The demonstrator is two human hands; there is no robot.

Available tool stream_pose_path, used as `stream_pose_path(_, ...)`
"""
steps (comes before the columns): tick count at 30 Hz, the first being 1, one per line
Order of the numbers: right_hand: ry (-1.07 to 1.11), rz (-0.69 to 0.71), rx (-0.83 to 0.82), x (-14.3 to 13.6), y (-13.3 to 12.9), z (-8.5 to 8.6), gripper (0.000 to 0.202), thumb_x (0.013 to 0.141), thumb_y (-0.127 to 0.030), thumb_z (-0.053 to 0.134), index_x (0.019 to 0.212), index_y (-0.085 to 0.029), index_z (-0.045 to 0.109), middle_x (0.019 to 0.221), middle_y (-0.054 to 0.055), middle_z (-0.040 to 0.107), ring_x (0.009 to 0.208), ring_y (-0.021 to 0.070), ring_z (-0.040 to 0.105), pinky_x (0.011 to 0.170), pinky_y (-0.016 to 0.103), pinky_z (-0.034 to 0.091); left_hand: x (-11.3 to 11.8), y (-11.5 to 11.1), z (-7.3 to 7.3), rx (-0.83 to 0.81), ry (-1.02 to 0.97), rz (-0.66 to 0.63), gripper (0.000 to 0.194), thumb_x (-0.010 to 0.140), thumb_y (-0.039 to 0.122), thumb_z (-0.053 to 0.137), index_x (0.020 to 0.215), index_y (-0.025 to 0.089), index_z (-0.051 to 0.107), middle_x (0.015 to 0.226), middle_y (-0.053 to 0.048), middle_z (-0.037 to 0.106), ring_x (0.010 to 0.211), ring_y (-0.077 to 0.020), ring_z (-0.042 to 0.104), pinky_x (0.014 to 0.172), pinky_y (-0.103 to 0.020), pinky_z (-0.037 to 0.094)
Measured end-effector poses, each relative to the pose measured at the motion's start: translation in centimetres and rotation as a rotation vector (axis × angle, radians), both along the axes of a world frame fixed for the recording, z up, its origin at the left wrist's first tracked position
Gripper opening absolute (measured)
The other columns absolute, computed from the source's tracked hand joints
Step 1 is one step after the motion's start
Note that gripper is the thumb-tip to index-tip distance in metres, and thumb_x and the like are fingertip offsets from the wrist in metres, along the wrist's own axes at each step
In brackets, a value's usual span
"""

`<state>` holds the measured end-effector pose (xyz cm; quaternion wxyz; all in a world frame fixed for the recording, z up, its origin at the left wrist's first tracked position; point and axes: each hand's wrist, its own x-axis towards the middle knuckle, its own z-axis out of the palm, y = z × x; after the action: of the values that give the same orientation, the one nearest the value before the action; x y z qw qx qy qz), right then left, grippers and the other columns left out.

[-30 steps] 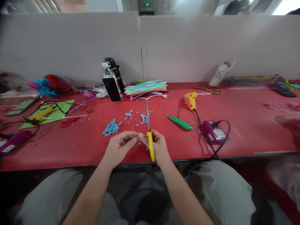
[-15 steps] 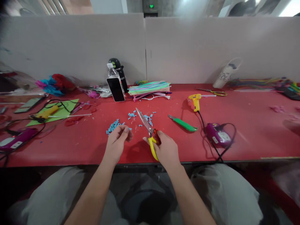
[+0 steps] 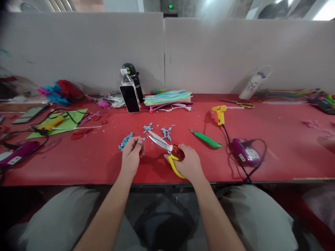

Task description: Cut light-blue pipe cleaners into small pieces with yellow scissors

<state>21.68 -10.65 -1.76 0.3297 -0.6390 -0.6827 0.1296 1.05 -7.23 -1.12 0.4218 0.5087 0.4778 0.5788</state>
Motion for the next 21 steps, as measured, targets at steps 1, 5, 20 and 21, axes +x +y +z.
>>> stream_pose_path(1,-0.011,0.007,0.004,-0.1,0.0,0.1,0.037,0.071,-0.056,0.067,0.075,-0.022,0.054,0.071,0.002,0.061,0.065,0.0170,0.053,0.059,0.026,0.035,0.0,0.0,0.0,-0.007,0.003,0.004,0.019,0.091,0.035,0.051,0.081,0.019,0.052,0.060,0.004,0.048,0.050,-0.0084,0.043,0.049,-0.021,0.036)
stream_pose_path(5,-0.075,0.039,0.005,-0.4,-0.1,0.1,0.032,0.071,-0.052,0.068,0.076,-0.022,0.059,0.073,0.003,0.063,0.066,0.0178,0.054,0.059,0.026,0.035,0.1,-0.2,0.1,-0.021,0.009,-0.007,0.016,0.091,0.035,0.051,0.085,0.020,0.052,0.063,0.004,0.049,0.051,-0.0086,0.044,0.049,-0.021,0.037)
stream_pose_path(20,-0.121,0.013,-0.002,-0.6,-0.1,-0.9,0.028,0.074,-0.047,0.067,0.087,-0.023,0.065,0.079,0.005,0.066,0.070,0.0196,0.057,0.062,0.027,0.035,0.0,-0.7,0.1,-0.053,0.059,-0.008,0.019,0.091,0.036,0.049,0.082,0.020,0.051,0.063,0.004,0.049,0.050,-0.0092,0.045,0.050,-0.022,0.037)
stream_pose_path(21,-0.130,0.016,-0.013,-0.5,0.0,-0.6,0.029,0.074,-0.048,0.066,0.087,-0.023,0.064,0.078,0.005,0.066,0.070,0.0194,0.057,0.062,0.027,0.035,-0.1,-0.7,0.2,-0.055,0.099,-0.012,0.018,0.091,0.035,0.049,0.082,0.020,0.051,0.063,0.004,0.049,0.050,-0.0093,0.045,0.050,-0.022,0.037)
